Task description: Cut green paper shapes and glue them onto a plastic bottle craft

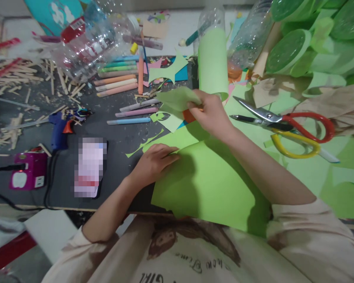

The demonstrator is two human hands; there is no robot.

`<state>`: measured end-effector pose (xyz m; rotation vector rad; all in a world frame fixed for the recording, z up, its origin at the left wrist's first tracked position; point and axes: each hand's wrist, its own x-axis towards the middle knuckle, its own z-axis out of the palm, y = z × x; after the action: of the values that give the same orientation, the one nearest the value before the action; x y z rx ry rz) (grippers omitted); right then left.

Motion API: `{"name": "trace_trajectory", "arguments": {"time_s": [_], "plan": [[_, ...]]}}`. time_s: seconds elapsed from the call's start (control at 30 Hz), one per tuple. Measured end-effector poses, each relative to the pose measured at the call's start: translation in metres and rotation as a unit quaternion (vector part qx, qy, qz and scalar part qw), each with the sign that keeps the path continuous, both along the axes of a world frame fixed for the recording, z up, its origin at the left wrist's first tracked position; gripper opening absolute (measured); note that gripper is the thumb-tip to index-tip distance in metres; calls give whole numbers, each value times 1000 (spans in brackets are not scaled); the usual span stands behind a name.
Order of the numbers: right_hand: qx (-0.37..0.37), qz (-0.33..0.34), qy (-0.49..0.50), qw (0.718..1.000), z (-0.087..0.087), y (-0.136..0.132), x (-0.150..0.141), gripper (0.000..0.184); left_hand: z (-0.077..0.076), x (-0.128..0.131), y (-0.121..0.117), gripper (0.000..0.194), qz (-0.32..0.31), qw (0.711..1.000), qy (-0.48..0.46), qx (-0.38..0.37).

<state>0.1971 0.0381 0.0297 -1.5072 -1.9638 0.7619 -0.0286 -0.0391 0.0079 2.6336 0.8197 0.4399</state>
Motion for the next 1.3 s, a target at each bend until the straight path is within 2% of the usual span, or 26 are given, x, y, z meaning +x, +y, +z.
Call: {"name": "trace_trajectory", "arguments": {"time_s": [0.13, 0.27, 0.4, 0.53, 0.63, 0.7, 0.77, 0.87, 1.0, 1.07, 1.17, 1.3], "plan": [[36, -75, 112, 990, 10, -12, 11, 18, -1, 0, 0, 32, 9, 1000, 11, -2], [51, -160, 234, 958, 19, -25, 24, 7, 2, 0, 0, 33, 20, 1000, 2, -15], [-7, -221, 289, 931, 15, -40, 36, 22, 10, 0, 0, 30, 91, 994, -57, -29], [-95, -207, 285, 931, 4, -60, 34, 28, 22, 4, 0, 27, 166, 978, -105, -67], [-142, -177, 296, 928, -1, -73, 26, 35, 24, 10, 1, 42, 178, 962, -132, -158], [-169, -156, 303, 925, -2, -79, 22, 38, 21, 16, 2, 56, 177, 950, -148, -210], [-185, -135, 307, 924, -2, -82, 19, 40, 17, 20, 3, 60, 185, 940, -155, -240], [-194, -119, 317, 921, -4, -83, 19, 40, 13, 25, 7, 48, 207, 927, -158, -271], [-188, -126, 346, 911, -11, -83, 24, 42, 19, 27, 14, 36, 247, 904, -170, -304], [-178, -135, 352, 909, -15, -82, 26, 43, 25, 24, 20, 31, 271, 900, -171, -294], [-154, -161, 359, 906, -20, -81, 28, 43, 29, 18, 37, 21, 295, 908, -180, -235], [-131, -188, 368, 901, -22, -81, 28, 43, 23, 13, 64, 15, 339, 910, -193, -139]]}}
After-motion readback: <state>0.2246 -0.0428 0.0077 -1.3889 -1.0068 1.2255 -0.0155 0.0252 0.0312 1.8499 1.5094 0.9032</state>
